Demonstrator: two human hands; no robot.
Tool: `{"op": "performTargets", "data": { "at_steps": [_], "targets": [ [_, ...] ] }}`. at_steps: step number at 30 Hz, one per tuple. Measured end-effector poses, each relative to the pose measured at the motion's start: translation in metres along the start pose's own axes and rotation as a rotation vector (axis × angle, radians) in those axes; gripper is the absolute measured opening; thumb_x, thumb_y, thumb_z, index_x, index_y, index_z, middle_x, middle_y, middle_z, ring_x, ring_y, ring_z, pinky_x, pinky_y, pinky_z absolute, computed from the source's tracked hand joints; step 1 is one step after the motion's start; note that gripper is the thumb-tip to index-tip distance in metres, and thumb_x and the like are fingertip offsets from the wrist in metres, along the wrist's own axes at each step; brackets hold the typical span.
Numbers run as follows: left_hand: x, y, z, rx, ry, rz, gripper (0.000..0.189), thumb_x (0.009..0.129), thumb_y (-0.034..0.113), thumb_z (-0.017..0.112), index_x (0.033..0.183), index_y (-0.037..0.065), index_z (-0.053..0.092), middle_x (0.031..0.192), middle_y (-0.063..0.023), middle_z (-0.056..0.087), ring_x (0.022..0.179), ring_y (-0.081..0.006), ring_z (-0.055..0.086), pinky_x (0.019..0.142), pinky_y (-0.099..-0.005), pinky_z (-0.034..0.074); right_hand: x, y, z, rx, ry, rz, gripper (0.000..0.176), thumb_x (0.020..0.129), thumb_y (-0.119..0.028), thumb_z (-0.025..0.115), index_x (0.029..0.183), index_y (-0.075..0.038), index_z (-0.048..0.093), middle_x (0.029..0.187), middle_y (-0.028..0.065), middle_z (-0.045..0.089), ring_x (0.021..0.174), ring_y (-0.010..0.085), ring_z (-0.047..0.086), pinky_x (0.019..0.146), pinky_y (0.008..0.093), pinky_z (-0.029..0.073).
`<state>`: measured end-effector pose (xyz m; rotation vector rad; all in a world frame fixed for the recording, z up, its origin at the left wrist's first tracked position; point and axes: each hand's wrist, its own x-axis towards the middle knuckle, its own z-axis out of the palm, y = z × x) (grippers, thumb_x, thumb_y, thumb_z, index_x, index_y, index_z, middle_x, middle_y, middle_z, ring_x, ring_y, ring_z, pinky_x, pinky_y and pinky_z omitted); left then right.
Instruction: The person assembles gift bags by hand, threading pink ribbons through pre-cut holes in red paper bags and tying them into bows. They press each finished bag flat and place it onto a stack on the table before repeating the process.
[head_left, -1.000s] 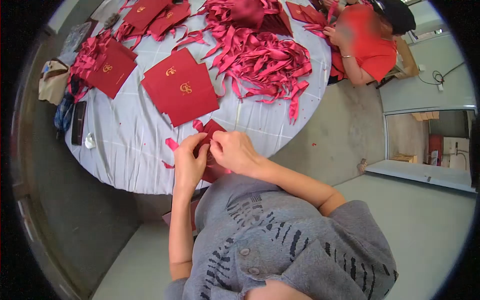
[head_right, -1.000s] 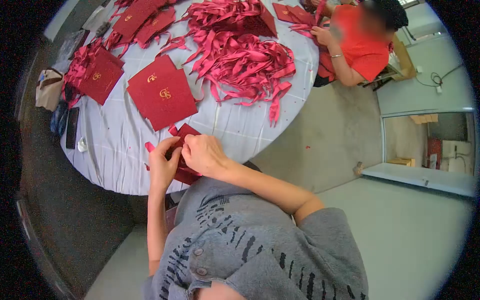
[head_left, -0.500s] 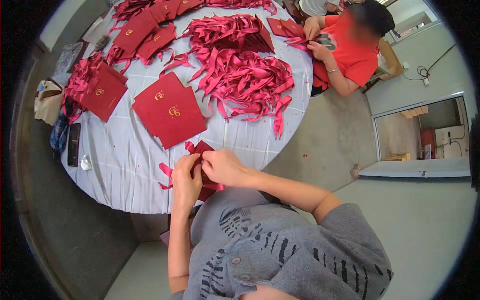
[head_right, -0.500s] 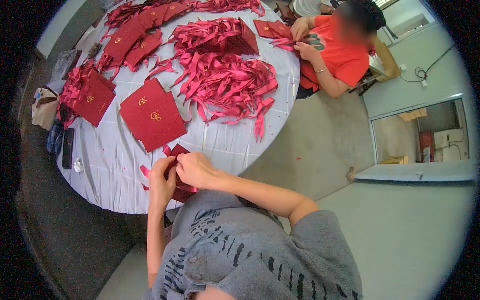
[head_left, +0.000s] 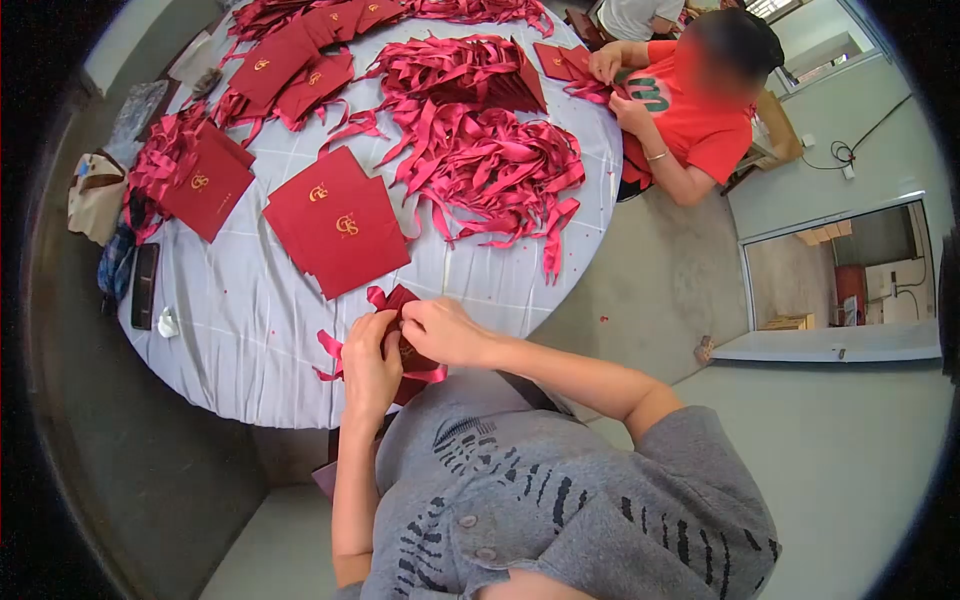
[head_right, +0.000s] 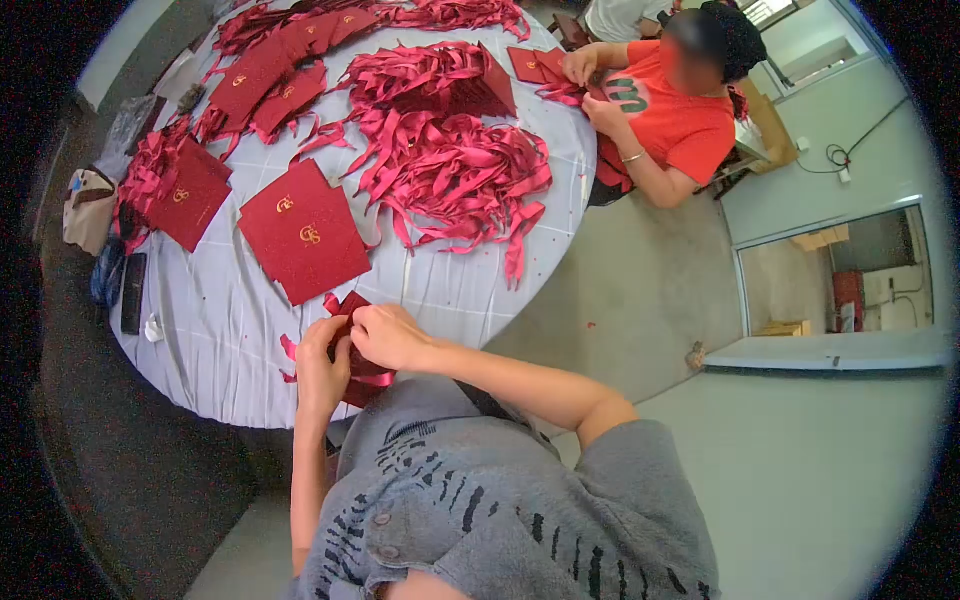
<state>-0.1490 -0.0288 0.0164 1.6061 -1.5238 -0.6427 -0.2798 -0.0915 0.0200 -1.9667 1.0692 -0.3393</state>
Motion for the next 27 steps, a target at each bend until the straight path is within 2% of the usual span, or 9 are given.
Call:
{"op": "performTargets", "data": {
  "at_steps": [5, 7, 12, 15, 18, 19, 21, 23, 27],
  "targets": [
    [-0.001, -0.010, 0.003, -0.079, -0.016, -0.139, 0.018, 0.073, -0.003, 0.057, 0.092, -0.002, 0.060, 0.086, -0.0180, 0.062, 0.079, -0.0330, 0.060, 0.072, -0.0376, 0.047, -0.010, 0.004, 0.009, -0.100, 0.067, -0.094, 0.017, 0.077, -0.012, 0.051, 0.072, 0.004, 0.054, 0.067, 0.0250, 0.057, 0.066, 0.0426, 0.057, 0.059, 0.0493, 0.045],
    [-0.001, -0.012, 0.005, -0.069, -0.009, -0.140, 0.018, 0.074, -0.002, 0.058, 0.091, -0.002, 0.060, 0.086, -0.0181, 0.062, 0.079, -0.0328, 0.060, 0.072, -0.0374, 0.047, -0.012, -0.001, 0.008, -0.142, 0.099, -0.168, 0.014, 0.077, -0.010, 0.052, 0.073, 0.003, 0.053, 0.065, 0.0243, 0.057, 0.064, 0.0427, 0.057, 0.057, 0.0493, 0.045],
    [0.002, -0.009, 0.004, -0.059, -0.005, -0.141, 0.017, 0.074, 0.000, 0.059, 0.091, -0.002, 0.061, 0.085, -0.0181, 0.063, 0.077, -0.0323, 0.061, 0.071, -0.0372, 0.048, -0.013, 0.007, 0.013, -0.103, 0.142, -0.119, 0.014, 0.079, -0.012, 0.052, 0.074, 0.001, 0.053, 0.064, 0.0231, 0.056, 0.062, 0.0426, 0.056, 0.055, 0.0496, 0.043],
    [0.004, -0.004, -0.001, -0.067, -0.043, -0.231, 0.016, 0.075, 0.001, 0.059, 0.091, -0.002, 0.061, 0.082, -0.0182, 0.064, 0.075, -0.0309, 0.062, 0.068, -0.0361, 0.048, -0.014, 0.008, 0.012, -0.063, 0.170, -0.107, 0.015, 0.081, -0.013, 0.053, 0.074, 0.000, 0.053, 0.063, 0.0228, 0.056, 0.061, 0.0425, 0.056, 0.053, 0.0498, 0.043],
    [0.006, -0.004, -0.005, -0.107, -0.087, -0.291, 0.017, 0.075, 0.002, 0.061, 0.091, -0.004, 0.061, 0.081, -0.0147, 0.066, 0.073, -0.0193, 0.065, 0.067, -0.0291, 0.049, -0.015, 0.003, 0.012, -0.058, 0.184, -0.065, 0.019, 0.082, -0.016, 0.053, 0.071, -0.001, 0.052, 0.062, 0.0227, 0.056, 0.061, 0.0421, 0.056, 0.053, 0.0502, 0.042],
    [0.005, -0.006, -0.005, -0.103, -0.085, -0.300, 0.017, 0.075, 0.002, 0.061, 0.091, -0.004, 0.061, 0.081, -0.0147, 0.066, 0.073, -0.0193, 0.065, 0.067, -0.0291, 0.049, -0.015, 0.003, 0.010, -0.051, 0.181, -0.057, 0.019, 0.083, -0.017, 0.053, 0.071, -0.001, 0.052, 0.062, 0.0227, 0.056, 0.061, 0.0419, 0.056, 0.053, 0.0502, 0.042],
    [0.005, -0.008, -0.004, -0.163, -0.082, -0.289, 0.015, 0.076, 0.003, 0.060, 0.090, -0.003, 0.061, 0.079, -0.0176, 0.065, 0.070, -0.0255, 0.065, 0.064, -0.0323, 0.049, -0.015, 0.004, 0.010, -0.064, 0.179, -0.064, 0.019, 0.082, -0.017, 0.053, 0.071, -0.001, 0.052, 0.063, 0.0230, 0.056, 0.061, 0.0420, 0.056, 0.053, 0.0501, 0.042],
    [0.005, -0.007, -0.005, -0.158, -0.085, -0.283, 0.016, 0.076, 0.003, 0.061, 0.090, -0.004, 0.061, 0.079, -0.0171, 0.065, 0.071, -0.0244, 0.065, 0.065, -0.0320, 0.050, -0.014, 0.004, 0.011, -0.085, 0.196, -0.058, 0.017, 0.081, -0.014, 0.054, 0.071, 0.000, 0.053, 0.059, 0.0208, 0.054, 0.055, 0.0374, 0.056, 0.049, 0.0440, 0.041],
    [0.007, -0.006, -0.005, -0.163, -0.089, -0.277, 0.016, 0.076, 0.002, 0.061, 0.090, -0.004, 0.061, 0.080, -0.0170, 0.066, 0.072, -0.0245, 0.066, 0.065, -0.0316, 0.050, -0.015, 0.002, 0.007, -0.073, 0.184, -0.050, 0.017, 0.081, -0.014, 0.054, 0.071, 0.000, 0.054, 0.059, 0.0208, 0.054, 0.054, 0.0370, 0.056, 0.049, 0.0435, 0.041]
  ]
}}
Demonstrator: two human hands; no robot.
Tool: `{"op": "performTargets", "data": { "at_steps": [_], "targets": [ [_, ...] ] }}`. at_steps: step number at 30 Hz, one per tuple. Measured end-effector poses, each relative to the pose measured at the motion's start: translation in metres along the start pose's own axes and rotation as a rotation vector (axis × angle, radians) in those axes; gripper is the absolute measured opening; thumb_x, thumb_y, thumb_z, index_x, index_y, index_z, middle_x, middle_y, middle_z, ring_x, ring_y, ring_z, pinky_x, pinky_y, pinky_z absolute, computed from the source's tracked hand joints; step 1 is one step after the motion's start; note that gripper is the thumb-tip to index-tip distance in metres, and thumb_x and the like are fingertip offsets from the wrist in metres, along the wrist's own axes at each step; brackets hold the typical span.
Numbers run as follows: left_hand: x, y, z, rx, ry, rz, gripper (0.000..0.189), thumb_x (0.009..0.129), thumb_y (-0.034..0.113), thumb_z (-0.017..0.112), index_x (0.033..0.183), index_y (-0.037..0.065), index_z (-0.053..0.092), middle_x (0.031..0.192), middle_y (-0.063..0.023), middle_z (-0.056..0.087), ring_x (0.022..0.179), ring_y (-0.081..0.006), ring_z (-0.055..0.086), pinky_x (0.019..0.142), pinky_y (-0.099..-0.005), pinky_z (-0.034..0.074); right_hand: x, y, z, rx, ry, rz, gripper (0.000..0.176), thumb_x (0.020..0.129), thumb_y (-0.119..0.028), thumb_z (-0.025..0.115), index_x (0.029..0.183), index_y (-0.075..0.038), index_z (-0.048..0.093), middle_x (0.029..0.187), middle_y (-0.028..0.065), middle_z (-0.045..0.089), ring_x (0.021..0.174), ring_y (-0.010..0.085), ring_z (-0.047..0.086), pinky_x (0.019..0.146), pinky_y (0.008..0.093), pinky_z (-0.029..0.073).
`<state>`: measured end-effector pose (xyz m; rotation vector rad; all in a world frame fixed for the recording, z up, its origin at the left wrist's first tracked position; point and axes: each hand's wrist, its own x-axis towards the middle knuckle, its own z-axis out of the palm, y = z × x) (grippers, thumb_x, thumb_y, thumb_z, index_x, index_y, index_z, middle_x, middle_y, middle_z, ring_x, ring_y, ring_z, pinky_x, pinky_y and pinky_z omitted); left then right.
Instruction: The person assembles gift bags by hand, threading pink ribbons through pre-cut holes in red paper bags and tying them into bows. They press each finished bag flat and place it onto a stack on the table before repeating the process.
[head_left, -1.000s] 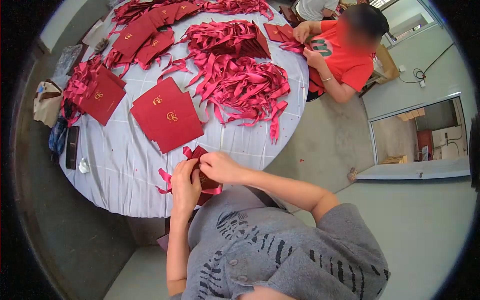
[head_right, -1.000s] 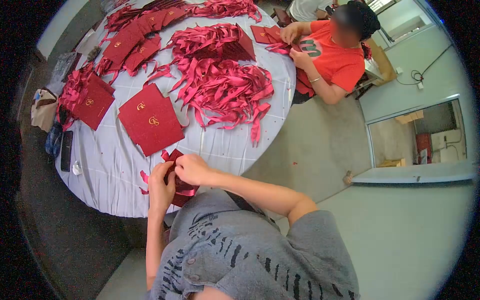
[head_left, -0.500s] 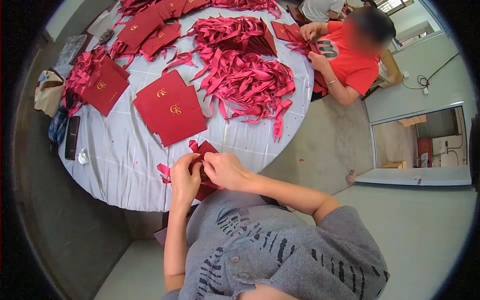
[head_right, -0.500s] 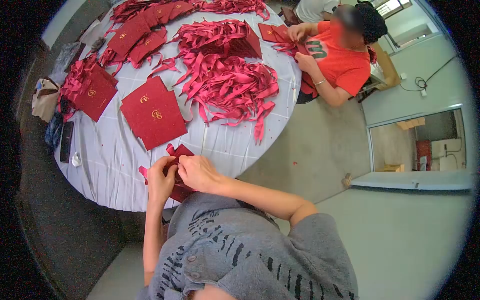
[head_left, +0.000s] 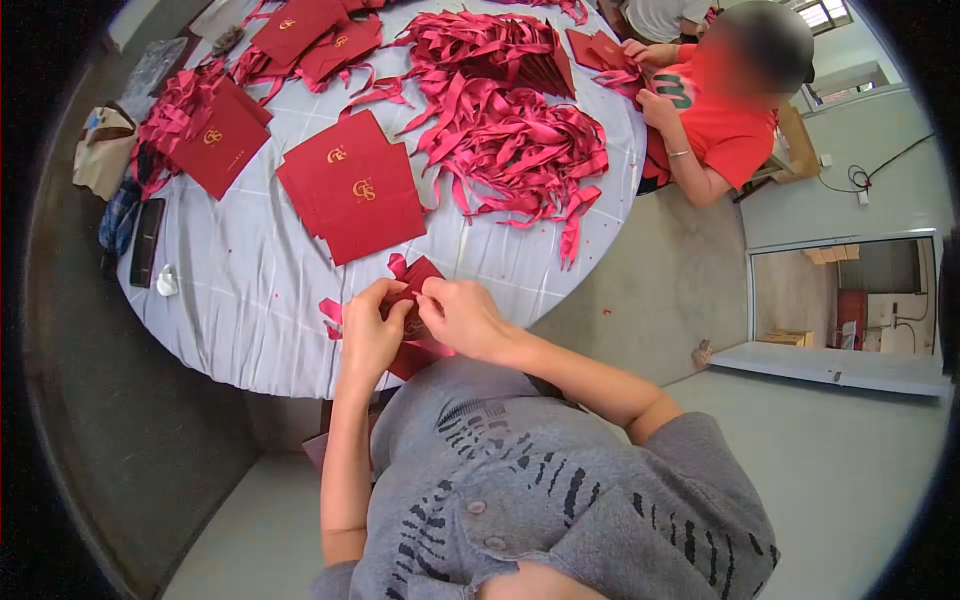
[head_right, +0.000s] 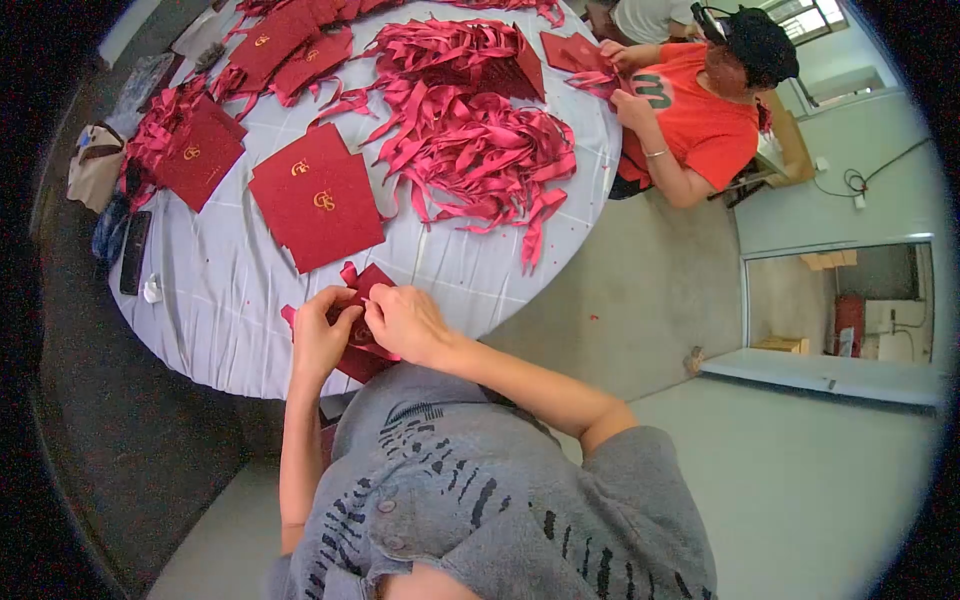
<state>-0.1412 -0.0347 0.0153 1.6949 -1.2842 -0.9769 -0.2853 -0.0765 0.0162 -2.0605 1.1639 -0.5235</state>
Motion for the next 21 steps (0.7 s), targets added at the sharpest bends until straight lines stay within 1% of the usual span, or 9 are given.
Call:
{"op": "performTargets", "data": {
  "at_steps": [2, 5, 7, 9, 11, 13, 15, 18, 21],
  "targets": [
    [0.000, 0.001, -0.001, 0.004, -0.006, -0.009, 0.016, 0.076, 0.002, 0.061, 0.090, -0.005, 0.061, 0.080, -0.0171, 0.066, 0.073, -0.0247, 0.066, 0.065, -0.0315, 0.050, 0.000, -0.002, 0.000, -0.012, -0.044, 0.047, 0.019, 0.080, -0.016, 0.054, 0.071, 0.000, 0.055, 0.063, 0.0235, 0.056, 0.061, 0.0417, 0.056, 0.053, 0.0495, 0.043],
    [-0.001, 0.000, 0.002, -0.011, 0.000, 0.000, 0.015, 0.076, 0.002, 0.061, 0.090, -0.004, 0.061, 0.080, -0.0171, 0.066, 0.072, -0.0247, 0.066, 0.065, -0.0311, 0.050, 0.002, -0.002, 0.000, -0.044, -0.052, 0.055, 0.017, 0.079, -0.016, 0.054, 0.072, 0.000, 0.056, 0.063, 0.0237, 0.057, 0.061, 0.0416, 0.057, 0.055, 0.0489, 0.044],
    [-0.002, -0.002, 0.004, 0.015, 0.004, 0.010, 0.016, 0.076, 0.001, 0.061, 0.091, -0.004, 0.061, 0.081, -0.0131, 0.066, 0.073, -0.0167, 0.064, 0.066, -0.0281, 0.049, 0.004, -0.005, -0.003, -0.102, -0.066, 0.052, 0.017, 0.078, -0.015, 0.054, 0.072, 0.000, 0.057, 0.064, 0.0238, 0.057, 0.062, 0.0416, 0.057, 0.055, 0.0485, 0.045],
    [-0.004, -0.005, 0.008, 0.067, 0.009, 0.039, 0.016, 0.076, 0.000, 0.060, 0.092, -0.003, 0.061, 0.082, -0.0146, 0.066, 0.074, -0.0188, 0.065, 0.066, -0.0291, 0.049, 0.005, -0.009, -0.005, -0.156, -0.081, 0.050, 0.017, 0.077, -0.015, 0.055, 0.071, 0.001, 0.057, 0.064, 0.0240, 0.057, 0.062, 0.0416, 0.058, 0.056, 0.0482, 0.046],
    [-0.005, -0.004, 0.011, 0.144, 0.076, 0.193, 0.017, 0.075, 0.000, 0.060, 0.092, -0.004, 0.060, 0.083, -0.0160, 0.065, 0.074, -0.0218, 0.064, 0.066, -0.0301, 0.049, 0.007, -0.010, -0.006, -0.191, -0.119, 0.072, 0.017, 0.075, -0.014, 0.055, 0.071, 0.001, 0.058, 0.066, 0.0243, 0.058, 0.063, 0.0416, 0.058, 0.058, 0.0479, 0.047],
    [-0.005, -0.003, 0.011, 0.144, 0.075, 0.199, 0.018, 0.075, -0.001, 0.059, 0.092, -0.003, 0.061, 0.084, -0.0170, 0.064, 0.075, -0.0252, 0.064, 0.067, -0.0312, 0.049, 0.010, -0.003, -0.005, -0.146, -0.127, 0.072, 0.017, 0.075, -0.014, 0.055, 0.071, 0.002, 0.058, 0.067, 0.0247, 0.058, 0.064, 0.0414, 0.058, 0.058, 0.0476, 0.047],
    [-0.006, -0.002, 0.010, 0.062, 0.067, 0.128, 0.017, 0.073, -0.001, 0.058, 0.090, -0.003, 0.061, 0.086, -0.0187, 0.062, 0.079, -0.0341, 0.060, 0.072, -0.0387, 0.047, 0.013, 0.001, -0.006, -0.099, -0.141, 0.068, 0.017, 0.075, -0.014, 0.055, 0.071, 0.003, 0.058, 0.067, 0.0250, 0.059, 0.064, 0.0413, 0.059, 0.059, 0.0472, 0.047],
    [-0.006, -0.003, 0.012, 0.082, 0.071, 0.151, 0.018, 0.073, -0.002, 0.057, 0.090, -0.002, 0.061, 0.087, -0.0189, 0.062, 0.081, -0.0343, 0.059, 0.073, -0.0392, 0.047, 0.012, 0.000, -0.005, 0.044, -0.162, 0.129, 0.018, 0.075, -0.014, 0.054, 0.074, 0.004, 0.058, 0.068, 0.0254, 0.059, 0.064, 0.0413, 0.059, 0.059, 0.0467, 0.048],
    [-0.007, 0.003, 0.014, 0.111, 0.088, 0.215, 0.018, 0.073, -0.003, 0.057, 0.091, -0.002, 0.061, 0.087, -0.0187, 0.062, 0.081, -0.0341, 0.059, 0.073, -0.0394, 0.046, 0.005, -0.002, 0.000, -0.160, -0.073, -0.074, 0.018, 0.076, -0.012, 0.051, 0.078, 0.005, 0.058, 0.070, 0.0259, 0.059, 0.065, 0.0418, 0.059, 0.059, 0.0471, 0.048]
  ]
}}
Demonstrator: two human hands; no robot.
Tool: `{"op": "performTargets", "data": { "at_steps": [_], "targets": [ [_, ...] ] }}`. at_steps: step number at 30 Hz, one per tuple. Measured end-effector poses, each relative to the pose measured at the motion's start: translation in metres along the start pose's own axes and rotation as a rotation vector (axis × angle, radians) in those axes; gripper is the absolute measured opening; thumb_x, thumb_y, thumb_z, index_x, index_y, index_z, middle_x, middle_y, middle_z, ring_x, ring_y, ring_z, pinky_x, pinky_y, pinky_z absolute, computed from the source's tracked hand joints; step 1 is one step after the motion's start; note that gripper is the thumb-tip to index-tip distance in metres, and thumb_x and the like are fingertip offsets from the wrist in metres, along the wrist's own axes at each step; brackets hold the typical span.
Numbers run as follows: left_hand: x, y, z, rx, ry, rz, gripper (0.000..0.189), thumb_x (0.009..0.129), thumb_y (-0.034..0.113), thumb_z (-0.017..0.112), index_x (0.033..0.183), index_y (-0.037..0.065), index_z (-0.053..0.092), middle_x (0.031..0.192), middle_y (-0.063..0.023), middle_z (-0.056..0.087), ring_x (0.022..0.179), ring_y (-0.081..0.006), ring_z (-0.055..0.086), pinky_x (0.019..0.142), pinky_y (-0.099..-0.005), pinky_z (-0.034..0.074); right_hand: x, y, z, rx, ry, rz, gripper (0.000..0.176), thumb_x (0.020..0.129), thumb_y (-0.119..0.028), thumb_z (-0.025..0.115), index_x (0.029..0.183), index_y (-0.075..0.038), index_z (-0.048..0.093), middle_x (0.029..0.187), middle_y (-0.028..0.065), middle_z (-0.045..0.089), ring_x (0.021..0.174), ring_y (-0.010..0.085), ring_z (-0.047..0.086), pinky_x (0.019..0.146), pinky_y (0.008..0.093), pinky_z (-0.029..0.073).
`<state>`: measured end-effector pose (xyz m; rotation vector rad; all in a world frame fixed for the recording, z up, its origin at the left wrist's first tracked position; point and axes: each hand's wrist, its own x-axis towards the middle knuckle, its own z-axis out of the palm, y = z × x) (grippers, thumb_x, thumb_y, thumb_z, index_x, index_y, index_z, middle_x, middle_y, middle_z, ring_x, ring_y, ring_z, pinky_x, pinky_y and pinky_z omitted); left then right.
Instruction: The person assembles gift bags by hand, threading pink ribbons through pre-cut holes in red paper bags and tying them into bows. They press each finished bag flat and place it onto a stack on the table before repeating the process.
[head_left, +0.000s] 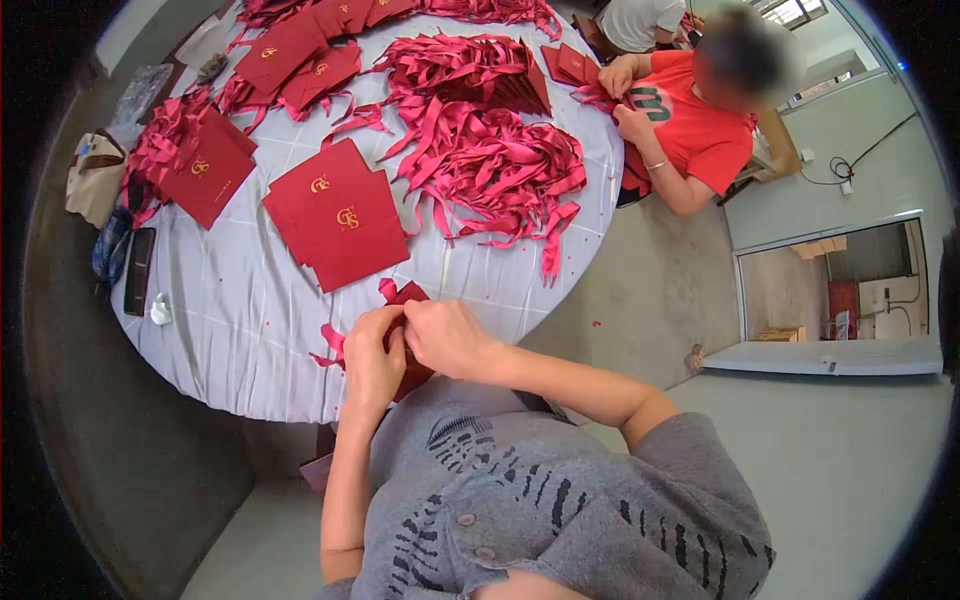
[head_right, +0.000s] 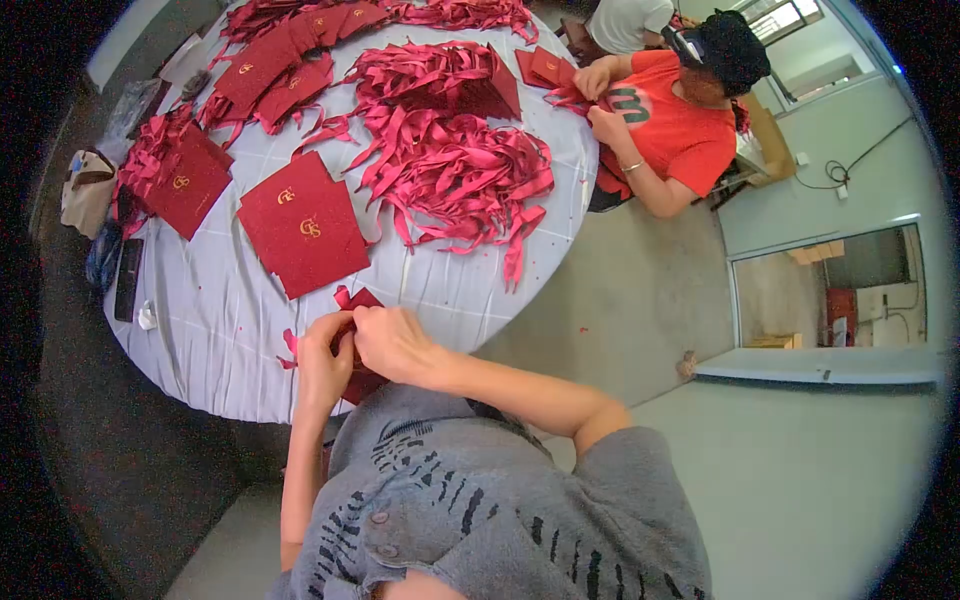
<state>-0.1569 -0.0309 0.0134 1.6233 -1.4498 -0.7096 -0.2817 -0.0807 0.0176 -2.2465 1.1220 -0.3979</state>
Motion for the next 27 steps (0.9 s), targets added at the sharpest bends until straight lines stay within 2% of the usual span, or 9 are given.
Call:
{"op": "performTargets", "data": {
  "at_steps": [4, 7, 12, 13, 15, 17, 20, 24, 27],
  "targets": [
    [-0.001, 0.001, 0.000, 0.003, 0.001, 0.014, 0.020, 0.073, -0.004, 0.055, 0.093, -0.001, 0.061, 0.087, -0.0184, 0.062, 0.082, -0.0336, 0.059, 0.074, -0.0391, 0.046, 0.003, 0.006, -0.004, -0.018, -0.073, 0.061, 0.019, 0.078, -0.013, 0.051, 0.079, 0.004, 0.059, 0.072, 0.0249, 0.060, 0.068, 0.0407, 0.059, 0.061, 0.0469, 0.047],
    [-0.002, 0.001, -0.005, -0.005, 0.009, -0.002, 0.022, 0.074, -0.003, 0.055, 0.095, -0.001, 0.062, 0.086, -0.0182, 0.062, 0.082, -0.0333, 0.058, 0.074, -0.0388, 0.047, 0.005, 0.012, -0.005, 0.328, -0.150, 0.180, 0.024, 0.084, -0.023, 0.051, 0.082, 0.000, 0.061, 0.076, 0.0217, 0.061, 0.075, 0.0376, 0.060, 0.064, 0.0453, 0.046],
    [-0.002, 0.013, -0.015, 0.030, -0.035, -0.007, 0.024, 0.075, -0.003, 0.055, 0.098, 0.000, 0.062, 0.084, -0.0181, 0.062, 0.078, -0.0326, 0.058, 0.071, -0.0382, 0.047, 0.000, -0.001, -0.031, 0.241, -0.222, 0.184, 0.028, 0.085, -0.029, 0.056, 0.085, -0.001, 0.060, 0.071, 0.0211, 0.060, 0.070, 0.0357, 0.060, 0.062, 0.0433, 0.046],
    [-0.002, 0.015, -0.017, 0.026, -0.056, -0.019, 0.025, 0.076, -0.002, 0.056, 0.100, 0.002, 0.061, 0.084, -0.0176, 0.062, 0.079, -0.0322, 0.058, 0.071, -0.0375, 0.047, -0.001, -0.003, -0.037, 0.230, -0.177, 0.170, 0.023, 0.084, -0.026, 0.058, 0.084, -0.003, 0.060, 0.074, 0.0185, 0.061, 0.070, 0.0340, 0.060, 0.061, 0.0415, 0.046],
    [-0.005, 0.016, -0.016, 0.016, -0.052, 0.004, 0.026, 0.076, -0.002, 0.057, 0.102, 0.001, 0.053, 0.085, -0.0178, 0.062, 0.082, -0.0323, 0.060, 0.072, -0.0367, 0.047, 0.001, -0.002, -0.045, 0.171, 0.177, -0.054, 0.016, 0.083, -0.020, 0.060, 0.082, -0.005, 0.060, 0.077, 0.0148, 0.060, 0.070, 0.0320, 0.060, 0.061, 0.0395, 0.046],
    [-0.008, 0.018, -0.011, -0.008, -0.041, -0.014, 0.026, 0.077, -0.003, 0.057, 0.101, 0.000, 0.050, 0.086, -0.0183, 0.062, 0.083, -0.0325, 0.061, 0.072, -0.0371, 0.047, 0.008, 0.001, -0.055, 0.138, 0.166, -0.086, 0.010, 0.080, -0.016, 0.061, 0.081, -0.006, 0.060, 0.078, 0.0125, 0.056, 0.072, 0.0310, 0.058, 0.062, 0.0382, 0.046],
    [-0.012, 0.023, -0.007, -0.008, -0.044, 0.038, 0.022, 0.078, -0.003, 0.054, 0.097, -0.002, 0.042, 0.085, -0.0193, 0.061, 0.081, -0.0358, 0.059, 0.070, -0.0416, 0.046, 0.018, 0.008, -0.058, 0.014, -0.094, -0.263, 0.009, 0.078, -0.014, 0.061, 0.079, -0.005, 0.063, 0.080, 0.0101, 0.052, 0.074, 0.0272, 0.056, 0.066, 0.0354, 0.046],
    [-0.021, 0.021, 0.007, 0.029, -0.074, 0.077, 0.023, 0.078, 0.000, 0.057, 0.095, -0.002, 0.043, 0.085, -0.0192, 0.061, 0.079, -0.0366, 0.058, 0.069, -0.0426, 0.046, 0.028, 0.008, -0.070, -0.164, -0.289, -0.256, 0.014, 0.074, -0.017, 0.060, 0.074, -0.004, 0.065, 0.080, 0.0124, 0.055, 0.074, 0.0304, 0.057, 0.067, 0.0396, 0.046],
    [-0.023, 0.026, 0.014, 0.118, -0.063, 0.159, 0.023, 0.078, 0.002, 0.058, 0.096, -0.001, 0.045, 0.083, -0.0173, 0.062, 0.075, -0.0360, 0.057, 0.069, -0.0419, 0.043, 0.045, 0.007, -0.070, -0.311, -0.698, -0.124, 0.017, 0.067, -0.018, 0.060, 0.073, -0.003, 0.067, 0.074, 0.0180, 0.062, 0.072, 0.0331, 0.060, 0.063, 0.0435, 0.046]
  ]
}}
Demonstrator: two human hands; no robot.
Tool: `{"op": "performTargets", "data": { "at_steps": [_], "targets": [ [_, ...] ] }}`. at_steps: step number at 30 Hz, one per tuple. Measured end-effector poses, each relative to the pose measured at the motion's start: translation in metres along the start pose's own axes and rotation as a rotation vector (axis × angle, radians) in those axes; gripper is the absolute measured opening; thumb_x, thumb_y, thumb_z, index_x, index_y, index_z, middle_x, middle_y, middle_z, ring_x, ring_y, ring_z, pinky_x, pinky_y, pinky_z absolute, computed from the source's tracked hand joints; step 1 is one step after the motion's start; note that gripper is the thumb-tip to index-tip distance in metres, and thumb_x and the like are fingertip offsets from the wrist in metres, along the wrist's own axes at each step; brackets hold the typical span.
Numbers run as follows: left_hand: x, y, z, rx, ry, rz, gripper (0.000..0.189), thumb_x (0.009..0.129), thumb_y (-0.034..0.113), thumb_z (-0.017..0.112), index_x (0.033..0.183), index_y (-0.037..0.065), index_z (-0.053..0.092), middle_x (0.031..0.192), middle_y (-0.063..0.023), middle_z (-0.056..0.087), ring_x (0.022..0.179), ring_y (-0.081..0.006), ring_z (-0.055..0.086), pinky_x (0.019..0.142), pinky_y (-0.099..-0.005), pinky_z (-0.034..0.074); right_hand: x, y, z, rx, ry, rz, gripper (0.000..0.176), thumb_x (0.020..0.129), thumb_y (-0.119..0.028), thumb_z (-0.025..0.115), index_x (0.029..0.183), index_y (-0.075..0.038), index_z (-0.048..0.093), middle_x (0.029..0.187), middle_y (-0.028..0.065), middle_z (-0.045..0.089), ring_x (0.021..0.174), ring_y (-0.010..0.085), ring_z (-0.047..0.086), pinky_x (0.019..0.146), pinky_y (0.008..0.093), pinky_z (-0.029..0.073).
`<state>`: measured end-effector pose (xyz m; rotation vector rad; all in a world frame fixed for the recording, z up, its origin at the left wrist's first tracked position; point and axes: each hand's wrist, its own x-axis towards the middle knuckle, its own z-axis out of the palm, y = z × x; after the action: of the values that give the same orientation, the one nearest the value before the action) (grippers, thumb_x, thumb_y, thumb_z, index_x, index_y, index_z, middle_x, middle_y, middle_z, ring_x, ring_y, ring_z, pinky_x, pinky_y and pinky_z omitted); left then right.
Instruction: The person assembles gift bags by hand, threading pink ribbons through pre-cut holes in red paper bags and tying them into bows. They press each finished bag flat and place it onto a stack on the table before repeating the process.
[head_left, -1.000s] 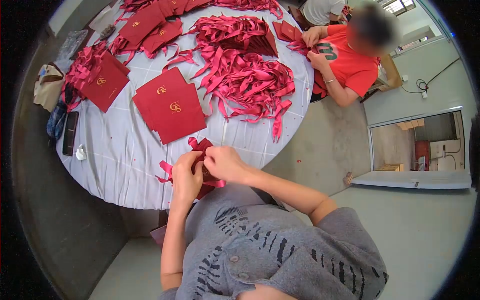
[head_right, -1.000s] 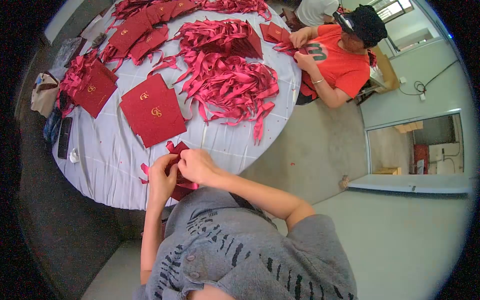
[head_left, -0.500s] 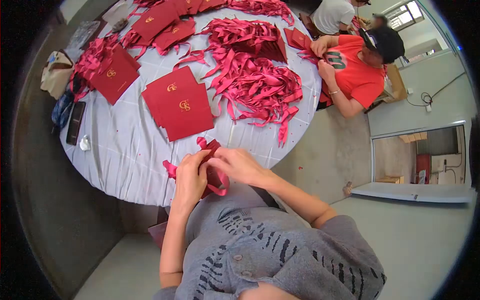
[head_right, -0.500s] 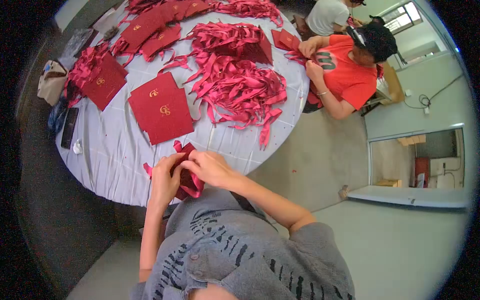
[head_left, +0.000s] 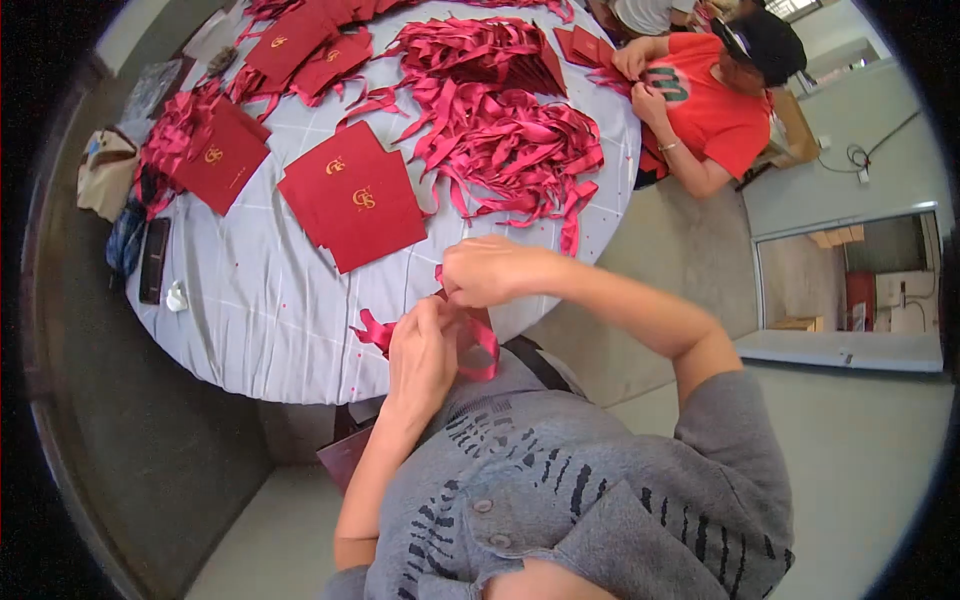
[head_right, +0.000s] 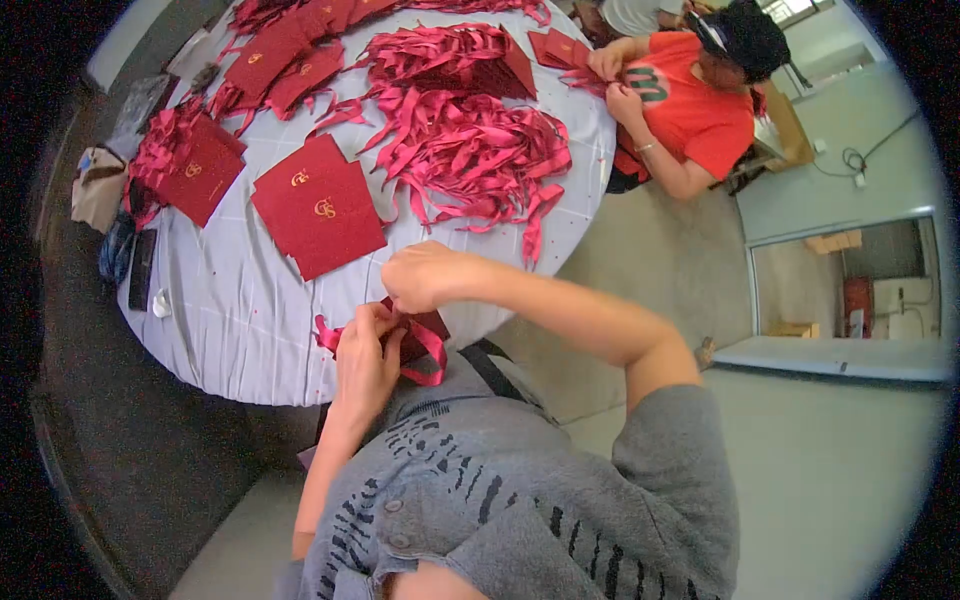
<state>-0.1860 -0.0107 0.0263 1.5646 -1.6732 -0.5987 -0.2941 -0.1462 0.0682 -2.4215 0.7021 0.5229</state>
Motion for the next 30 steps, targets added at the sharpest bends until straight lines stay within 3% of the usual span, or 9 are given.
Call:
{"op": "performTargets", "data": {
  "at_steps": [7, 13, 15, 17, 20, 23, 24, 26, 30],
  "targets": [
    [0.001, 0.003, 0.002, 0.014, -0.007, 0.080, 0.026, 0.074, -0.001, 0.061, 0.096, 0.001, 0.048, 0.080, -0.0156, 0.062, 0.075, -0.0346, 0.057, 0.066, -0.0406, 0.043, 0.006, 0.016, 0.001, 0.126, -0.189, -0.045, 0.019, 0.065, -0.017, 0.060, 0.075, -0.003, 0.068, 0.069, 0.0179, 0.062, 0.067, 0.0285, 0.061, 0.060, 0.0390, 0.046],
    [0.004, 0.010, -0.007, 0.010, -0.154, 0.033, 0.012, 0.076, 0.003, 0.059, 0.087, 0.004, 0.054, 0.078, -0.0133, 0.061, 0.073, -0.0334, 0.057, 0.066, -0.0401, 0.042, 0.007, 0.040, 0.017, 0.751, 0.153, -0.041, 0.019, 0.075, -0.018, 0.061, 0.075, 0.000, 0.067, 0.070, 0.0105, 0.063, 0.067, 0.0152, 0.060, 0.060, 0.0321, 0.046],
    [0.004, 0.014, -0.005, -0.005, -0.128, -0.012, 0.011, 0.075, 0.002, 0.059, 0.085, 0.003, 0.055, 0.076, -0.0134, 0.061, 0.073, -0.0331, 0.057, 0.067, -0.0401, 0.042, 0.000, 0.038, 0.001, 0.725, 0.332, -0.071, 0.018, 0.079, -0.018, 0.061, 0.078, -0.001, 0.067, 0.076, 0.0088, 0.063, 0.072, 0.0136, 0.058, 0.065, 0.0282, 0.045],
    [0.005, 0.011, -0.004, -0.006, -0.116, 0.039, 0.009, 0.075, 0.002, 0.059, 0.083, 0.004, 0.054, 0.071, -0.0132, 0.058, 0.068, -0.0316, 0.055, 0.064, -0.0401, 0.041, -0.001, 0.042, -0.006, 0.676, 0.287, -0.022, 0.018, 0.081, -0.017, 0.062, 0.080, 0.000, 0.066, 0.079, 0.0068, 0.062, 0.076, 0.0122, 0.056, 0.067, 0.0248, 0.043],
    [0.005, 0.012, -0.003, -0.011, -0.095, 0.111, 0.008, 0.076, 0.002, 0.058, 0.082, 0.004, 0.053, 0.066, -0.0130, 0.055, 0.064, -0.0301, 0.054, 0.061, -0.0402, 0.039, 0.019, 0.059, 0.004, 1.083, 0.632, -0.008, 0.017, 0.074, -0.018, 0.064, 0.073, -0.002, 0.069, 0.064, 0.0065, 0.063, 0.062, 0.0092, 0.056, 0.058, 0.0266, 0.043],
    [0.006, 0.014, -0.006, 0.010, -0.119, 0.116, 0.008, 0.077, 0.004, 0.058, 0.083, 0.004, 0.053, 0.067, -0.0131, 0.055, 0.066, -0.0298, 0.054, 0.062, -0.0402, 0.040, 0.029, 0.064, 0.006, 0.874, 0.573, 0.166, 0.015, 0.080, -0.014, 0.062, 0.077, 0.000, 0.066, 0.073, 0.0042, 0.063, 0.071, 0.0090, 0.057, 0.066, 0.0248, 0.044],
    [0.006, 0.014, -0.006, 0.008, -0.131, 0.119, 0.009, 0.077, 0.006, 0.059, 0.083, 0.004, 0.053, 0.067, -0.0129, 0.055, 0.066, -0.0296, 0.054, 0.062, -0.0399, 0.040, 0.032, 0.065, 0.013, 0.922, 0.607, 0.001, 0.016, 0.081, -0.015, 0.062, 0.078, 0.000, 0.067, 0.072, 0.0035, 0.063, 0.069, 0.0087, 0.056, 0.063, 0.0251, 0.044],
    [0.008, 0.020, -0.010, -0.002, -0.147, 0.123, 0.013, 0.076, 0.009, 0.063, 0.083, 0.004, 0.053, 0.066, -0.0122, 0.054, 0.065, -0.0289, 0.054, 0.062, -0.0387, 0.039, 0.033, 0.063, 0.020, 0.931, 0.651, -0.033, 0.017, 0.081, -0.016, 0.062, 0.079, 0.000, 0.067, 0.071, 0.0028, 0.062, 0.067, 0.0078, 0.054, 0.062, 0.0251, 0.043],
    [0.007, 0.017, -0.007, 0.047, -0.174, 0.086, 0.013, 0.076, 0.009, 0.063, 0.084, 0.004, 0.054, 0.072, -0.0135, 0.057, 0.068, -0.0329, 0.054, 0.064, -0.0406, 0.040, 0.038, 0.068, 0.027, 0.967, 0.574, 0.173, 0.019, 0.083, -0.018, 0.061, 0.080, 0.000, 0.066, 0.071, 0.0023, 0.061, 0.070, 0.0080, 0.055, 0.066, 0.0253, 0.044]
  ]
}}
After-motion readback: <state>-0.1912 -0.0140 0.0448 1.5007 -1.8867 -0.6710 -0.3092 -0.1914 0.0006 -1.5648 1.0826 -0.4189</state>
